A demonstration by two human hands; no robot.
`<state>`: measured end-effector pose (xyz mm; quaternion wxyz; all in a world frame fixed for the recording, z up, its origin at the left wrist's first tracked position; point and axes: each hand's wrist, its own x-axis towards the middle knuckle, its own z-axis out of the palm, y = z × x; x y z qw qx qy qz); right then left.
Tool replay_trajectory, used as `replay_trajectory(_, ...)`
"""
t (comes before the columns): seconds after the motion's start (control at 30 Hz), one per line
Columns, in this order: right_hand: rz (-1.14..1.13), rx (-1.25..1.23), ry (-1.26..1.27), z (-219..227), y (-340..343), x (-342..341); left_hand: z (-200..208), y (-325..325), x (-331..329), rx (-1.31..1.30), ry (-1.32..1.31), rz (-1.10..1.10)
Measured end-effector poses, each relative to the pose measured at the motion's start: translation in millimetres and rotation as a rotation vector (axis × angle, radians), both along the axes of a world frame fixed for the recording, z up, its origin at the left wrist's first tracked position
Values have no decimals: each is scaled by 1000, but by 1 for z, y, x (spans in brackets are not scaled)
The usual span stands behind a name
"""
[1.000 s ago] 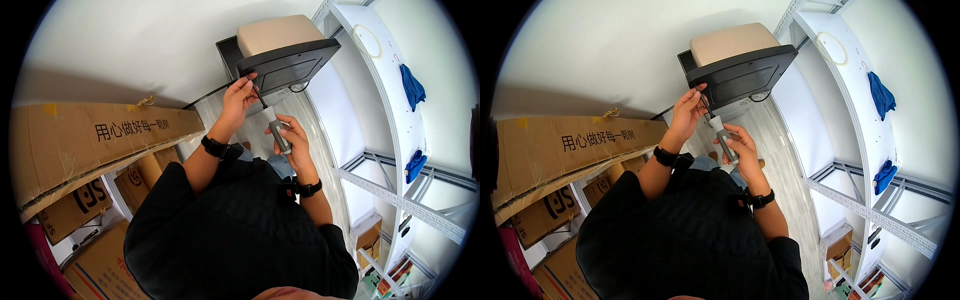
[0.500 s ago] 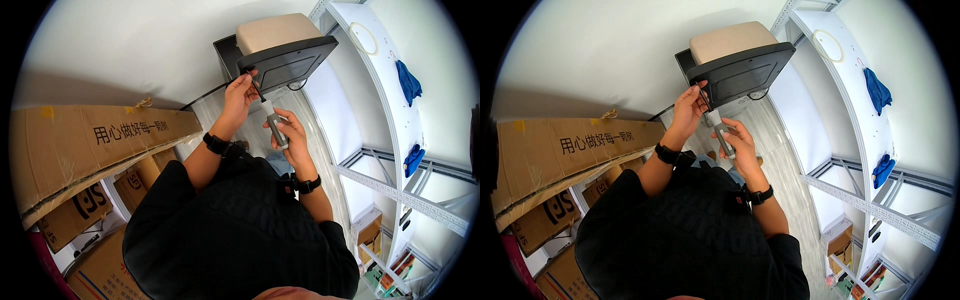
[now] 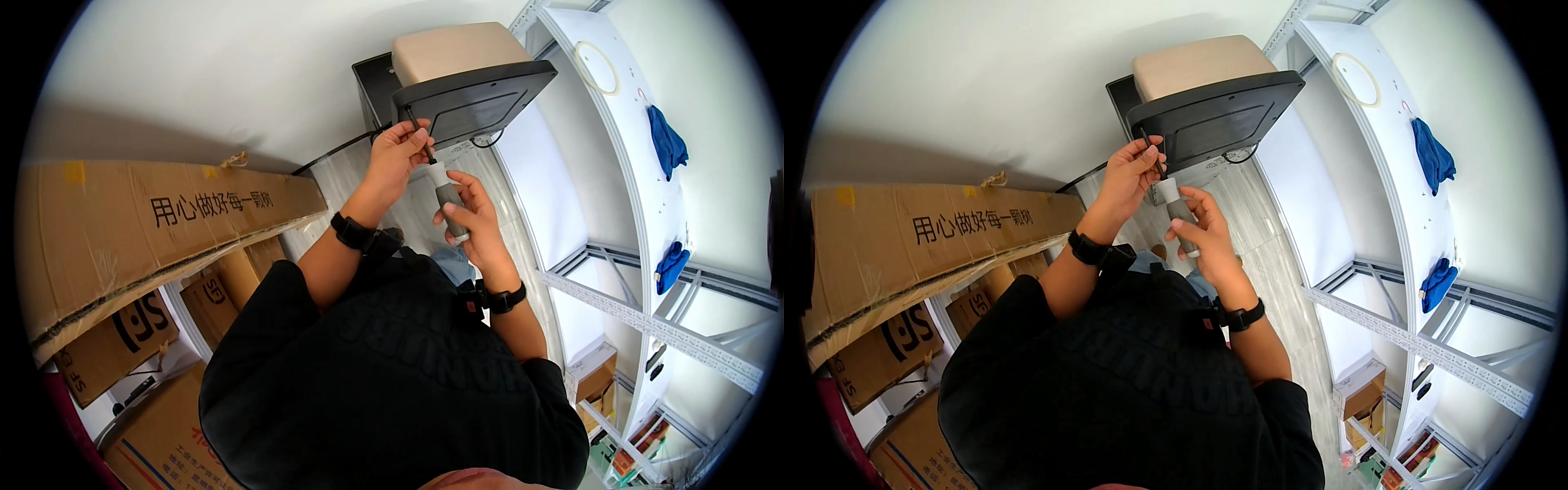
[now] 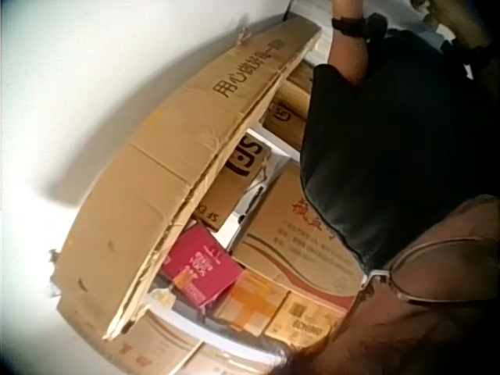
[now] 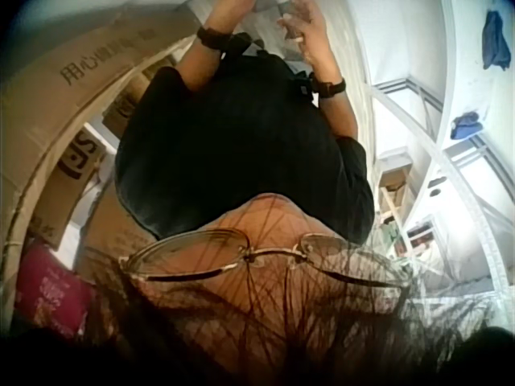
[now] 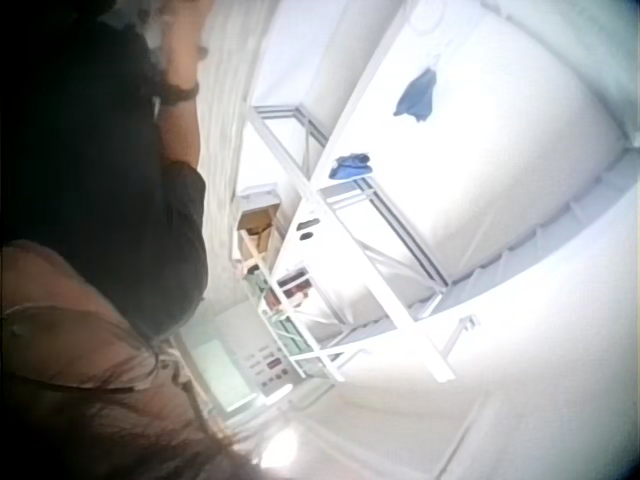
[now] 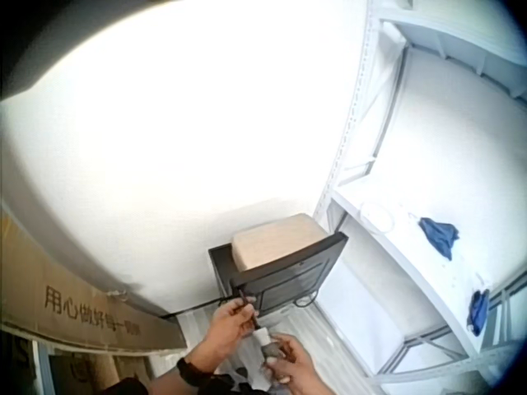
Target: The person uses a screwdriver to fasten screws into the back panel of a small appliance. They repeatedly pick up screws from a white shelf and tighten them into the device, which is positioned on a lower shelf.
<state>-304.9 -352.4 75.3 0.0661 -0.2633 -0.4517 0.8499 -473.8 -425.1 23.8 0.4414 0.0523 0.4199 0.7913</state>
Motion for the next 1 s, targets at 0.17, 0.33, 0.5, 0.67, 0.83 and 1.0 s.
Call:
replay_trajectory(0.17, 62, -368, 67, -4, 9, 3, 7, 0, 1, 52, -27, 20)
replay_trajectory(0.33, -18, 33, -86, -15, 1, 1, 11, 0, 1, -5, 10, 1)
replay_trajectory(0.5, -49, 297, -100, -18, -5, -4, 1, -1, 3, -96, 112, -12)
replay_trajectory(0.67, -36, 130, -73, -19, -5, -2, -4, -2, 0, -21, 58, 2)
replay_trajectory(0.83, 81, -267, 27, -1, 5, 2, 4, -4, 3, 19, 26, 7)
replay_trajectory(1.0, -20, 14, -33, -15, -1, 1, 9, -2, 3, 24, 2, -18)
